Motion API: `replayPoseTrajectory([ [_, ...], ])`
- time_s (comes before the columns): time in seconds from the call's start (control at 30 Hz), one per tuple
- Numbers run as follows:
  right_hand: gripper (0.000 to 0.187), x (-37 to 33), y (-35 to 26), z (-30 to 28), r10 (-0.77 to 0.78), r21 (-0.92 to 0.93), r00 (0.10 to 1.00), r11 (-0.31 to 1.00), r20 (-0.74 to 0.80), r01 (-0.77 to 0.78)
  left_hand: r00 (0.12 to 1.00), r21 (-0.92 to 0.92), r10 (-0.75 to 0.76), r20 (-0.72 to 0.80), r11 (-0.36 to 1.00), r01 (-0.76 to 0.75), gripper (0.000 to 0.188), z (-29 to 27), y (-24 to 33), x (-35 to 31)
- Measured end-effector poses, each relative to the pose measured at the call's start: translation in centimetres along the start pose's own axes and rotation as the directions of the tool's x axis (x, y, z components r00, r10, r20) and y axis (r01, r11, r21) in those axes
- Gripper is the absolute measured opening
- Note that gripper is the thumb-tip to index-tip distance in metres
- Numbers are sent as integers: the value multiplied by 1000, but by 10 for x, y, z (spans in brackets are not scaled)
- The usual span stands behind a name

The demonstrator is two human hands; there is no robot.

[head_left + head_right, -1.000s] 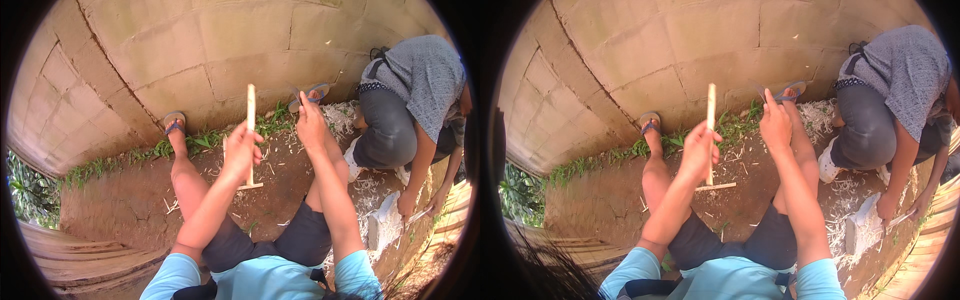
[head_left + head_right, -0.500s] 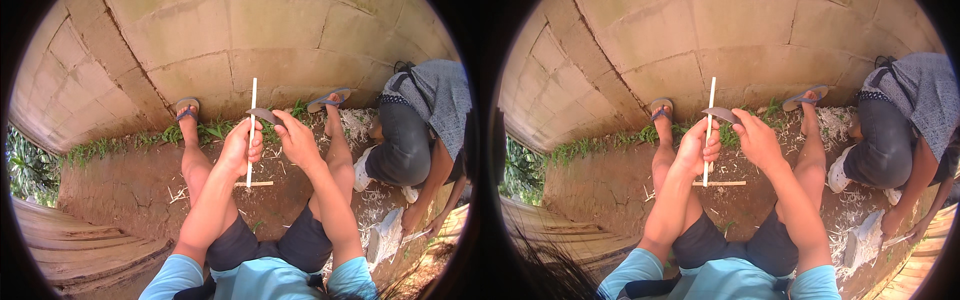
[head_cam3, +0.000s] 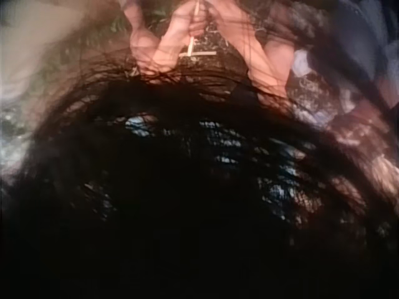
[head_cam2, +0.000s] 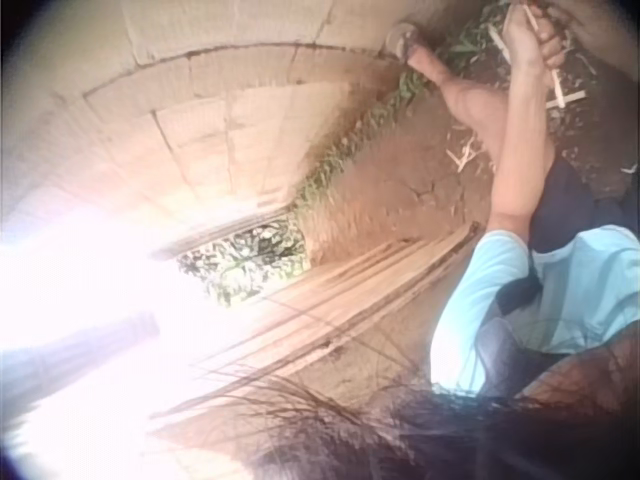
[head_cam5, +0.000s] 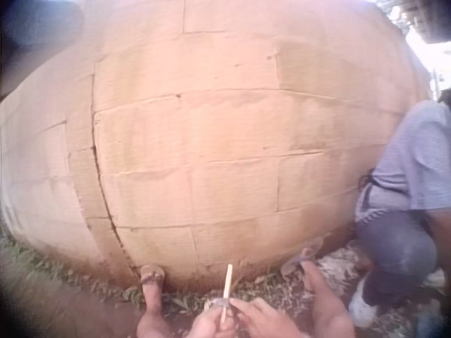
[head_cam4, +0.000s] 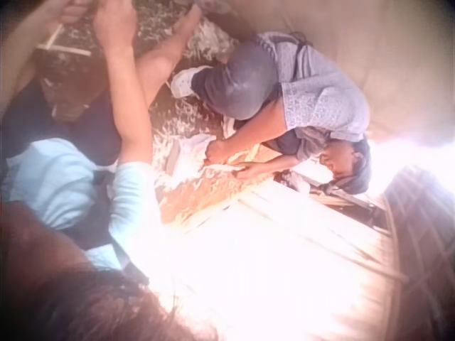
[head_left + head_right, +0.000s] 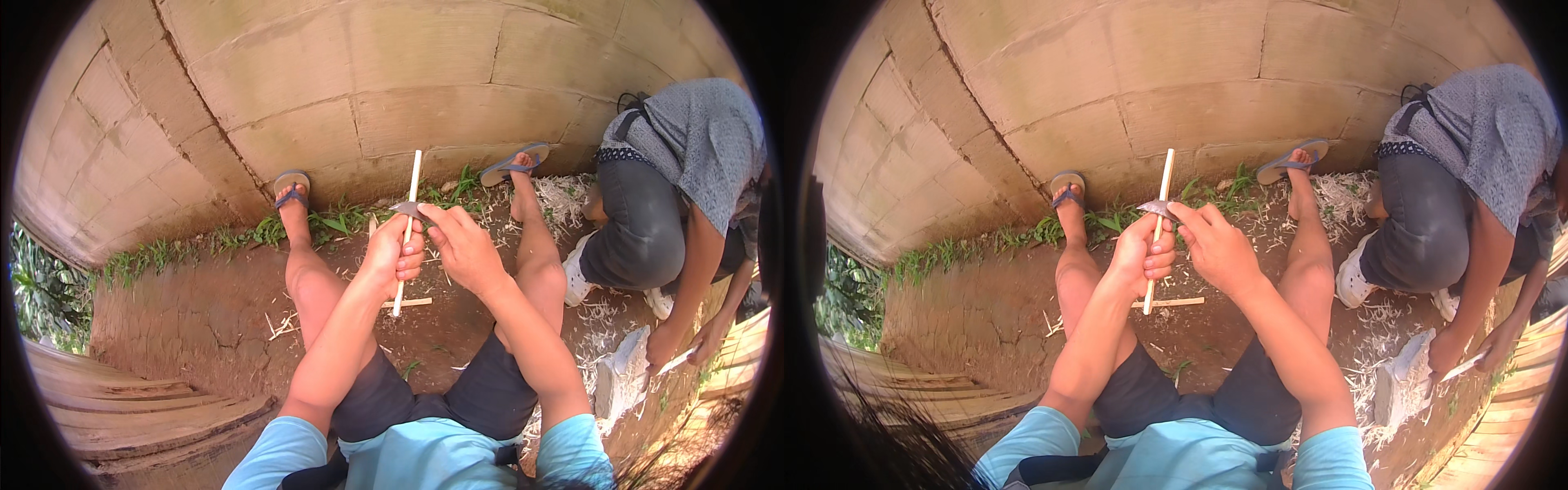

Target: The person sits on the ground and uses a curved knife to shave thin strips from a piece of bamboo held between their legs. Another person is visible in the background also working with bamboo.

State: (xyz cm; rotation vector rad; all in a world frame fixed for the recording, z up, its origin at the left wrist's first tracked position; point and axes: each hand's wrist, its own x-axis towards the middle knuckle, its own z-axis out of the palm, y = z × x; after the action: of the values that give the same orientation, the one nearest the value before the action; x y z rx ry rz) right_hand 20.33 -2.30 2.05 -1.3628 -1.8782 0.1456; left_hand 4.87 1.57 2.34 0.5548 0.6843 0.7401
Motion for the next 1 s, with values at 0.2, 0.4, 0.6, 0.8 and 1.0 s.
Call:
replayPoseTrajectory([
  [0.2, 30, -7, 8, -2, 3, -66, 1000, 998, 24, -1, 992, 152, 103, -75, 984, -90, 19, 3, -10, -1],
  [0.4, 29, -5, 11, -11, -53, -121, 998, 991, 22, 55, 900, 398, 395, -184, 868, -299, 23, 10, -32, -2],
  [0.6, 30, 4, 21, -14, -102, -175, 987, 981, -121, 80, 846, 545, 524, -101, 740, -393, 26, 14, -39, -1],
  [0.8, 26, 34, 65, -49, 83, -148, 903, 976, -422, -159, 944, 487, 323, 61, 816, -311, 29, 26, -57, -6],
  [1.0, 30, -4, 6, -25, 31, 17, 999, 999, 17, -32, 990, 68, 144, -6, 987, -143, 28, 2, -13, -11],
])
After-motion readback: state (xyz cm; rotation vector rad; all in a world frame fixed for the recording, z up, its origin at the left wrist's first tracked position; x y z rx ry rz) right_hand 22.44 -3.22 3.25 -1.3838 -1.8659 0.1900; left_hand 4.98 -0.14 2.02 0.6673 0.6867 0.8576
